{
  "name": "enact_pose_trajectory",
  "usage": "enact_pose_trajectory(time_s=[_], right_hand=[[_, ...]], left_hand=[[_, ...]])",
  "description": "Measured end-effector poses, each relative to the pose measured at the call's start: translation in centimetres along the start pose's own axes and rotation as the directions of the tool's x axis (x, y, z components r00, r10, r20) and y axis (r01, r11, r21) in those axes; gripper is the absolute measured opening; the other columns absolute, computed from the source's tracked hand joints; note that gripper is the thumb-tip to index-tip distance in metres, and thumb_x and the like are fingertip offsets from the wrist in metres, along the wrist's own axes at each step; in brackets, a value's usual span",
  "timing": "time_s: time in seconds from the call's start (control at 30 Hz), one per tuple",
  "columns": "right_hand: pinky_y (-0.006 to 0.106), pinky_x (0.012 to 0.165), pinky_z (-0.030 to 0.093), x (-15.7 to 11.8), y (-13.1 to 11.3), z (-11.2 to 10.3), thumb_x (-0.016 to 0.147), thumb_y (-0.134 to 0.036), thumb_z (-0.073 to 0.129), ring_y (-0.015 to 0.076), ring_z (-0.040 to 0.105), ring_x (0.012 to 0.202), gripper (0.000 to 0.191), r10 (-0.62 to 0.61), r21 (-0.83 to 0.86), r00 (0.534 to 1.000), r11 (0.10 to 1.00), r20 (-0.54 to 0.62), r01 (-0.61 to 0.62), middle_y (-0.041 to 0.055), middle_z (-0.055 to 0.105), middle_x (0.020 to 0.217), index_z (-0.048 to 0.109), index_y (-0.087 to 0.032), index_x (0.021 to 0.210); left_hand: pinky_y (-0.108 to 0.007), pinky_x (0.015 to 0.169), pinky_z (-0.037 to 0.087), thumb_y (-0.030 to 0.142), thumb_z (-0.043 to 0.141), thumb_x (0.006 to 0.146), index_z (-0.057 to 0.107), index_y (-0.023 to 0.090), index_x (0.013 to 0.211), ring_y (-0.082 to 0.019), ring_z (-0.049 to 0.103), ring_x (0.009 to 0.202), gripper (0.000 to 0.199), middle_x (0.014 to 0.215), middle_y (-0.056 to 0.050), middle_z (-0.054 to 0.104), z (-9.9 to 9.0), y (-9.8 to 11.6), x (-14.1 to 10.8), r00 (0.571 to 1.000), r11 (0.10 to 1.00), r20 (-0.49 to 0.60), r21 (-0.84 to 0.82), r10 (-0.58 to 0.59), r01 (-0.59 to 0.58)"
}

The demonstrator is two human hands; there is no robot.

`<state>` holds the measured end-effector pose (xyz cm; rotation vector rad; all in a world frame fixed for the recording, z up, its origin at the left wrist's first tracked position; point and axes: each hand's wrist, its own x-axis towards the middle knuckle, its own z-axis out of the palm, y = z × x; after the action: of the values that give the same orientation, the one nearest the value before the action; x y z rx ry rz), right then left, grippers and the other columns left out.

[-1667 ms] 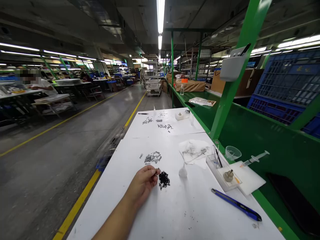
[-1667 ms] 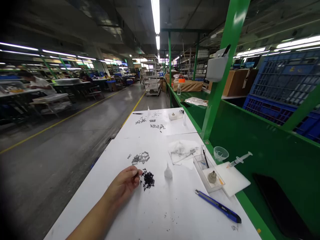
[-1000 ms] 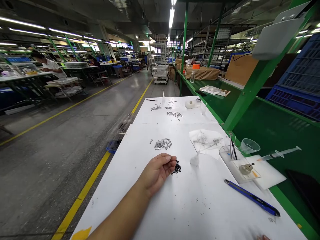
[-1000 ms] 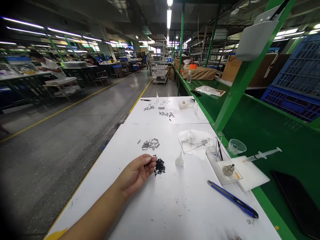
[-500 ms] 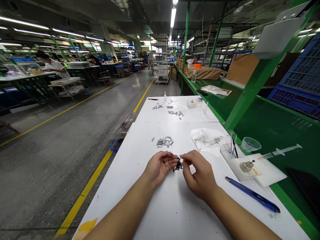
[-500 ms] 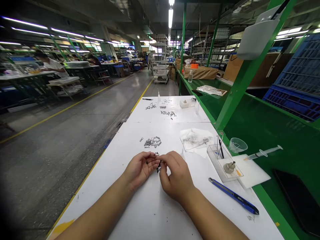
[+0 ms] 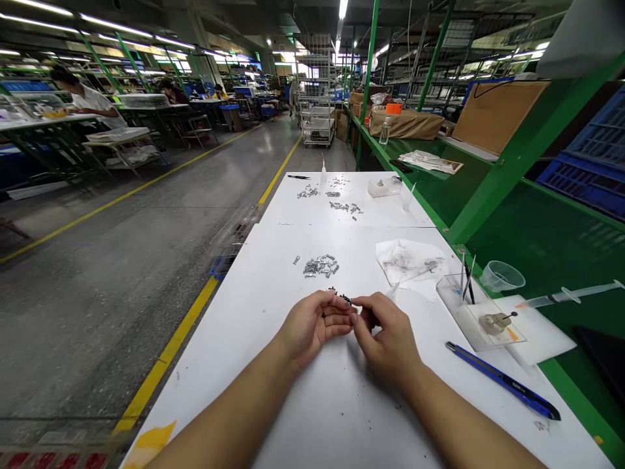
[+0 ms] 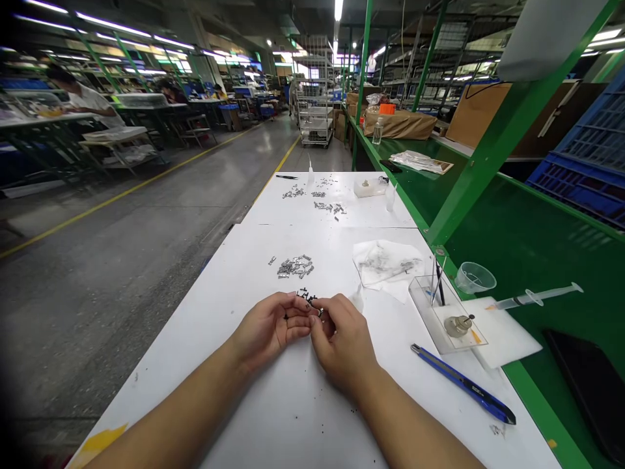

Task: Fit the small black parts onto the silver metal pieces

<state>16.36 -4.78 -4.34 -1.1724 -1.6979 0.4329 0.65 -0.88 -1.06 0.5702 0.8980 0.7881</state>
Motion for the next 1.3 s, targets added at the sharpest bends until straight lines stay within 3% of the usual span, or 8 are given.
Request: enact_pose_trajectory(time_s=[0.43, 1.3], right_hand=[[0.025, 0.056, 0.048, -0.20, 0.15, 0.14, 0.086, -0.013, 0.059, 0.0104, 0.054, 0.062, 0.020, 0.013, -0.006, 0.999, 1.000, -0.034, -0.013, 0.0002, 0.056, 0.077, 0.066, -0.020, 0.102], [0.026, 0.054, 0.048, -0.14, -0.30, -0.05, 0.086, -0.014, 0.059, 0.0115, 0.054, 0.060, 0.016, -0.030, 0.003, 0.997, 1.000, -0.077, 0.031, 0.0006, 0.056, 0.075, 0.065, -0.021, 0.098]], left_hand=[[-0.028, 0.071, 0.056, 0.032, 0.048, 0.086, 0.070, 0.006, 0.077, -0.020, 0.067, 0.075, 0.034, 0.082, -0.015, 0.070, 0.10, 0.00, -0.05, 0.997, 0.997, 0.040, -0.008, -0.072, 0.072], [-0.028, 0.070, 0.055, 0.032, 0.053, 0.085, 0.067, 0.010, 0.073, -0.018, 0.067, 0.073, 0.028, 0.078, -0.010, 0.069, 0.05, -0.13, -0.21, 0.997, 0.999, 0.073, 0.041, -0.023, 0.020]])
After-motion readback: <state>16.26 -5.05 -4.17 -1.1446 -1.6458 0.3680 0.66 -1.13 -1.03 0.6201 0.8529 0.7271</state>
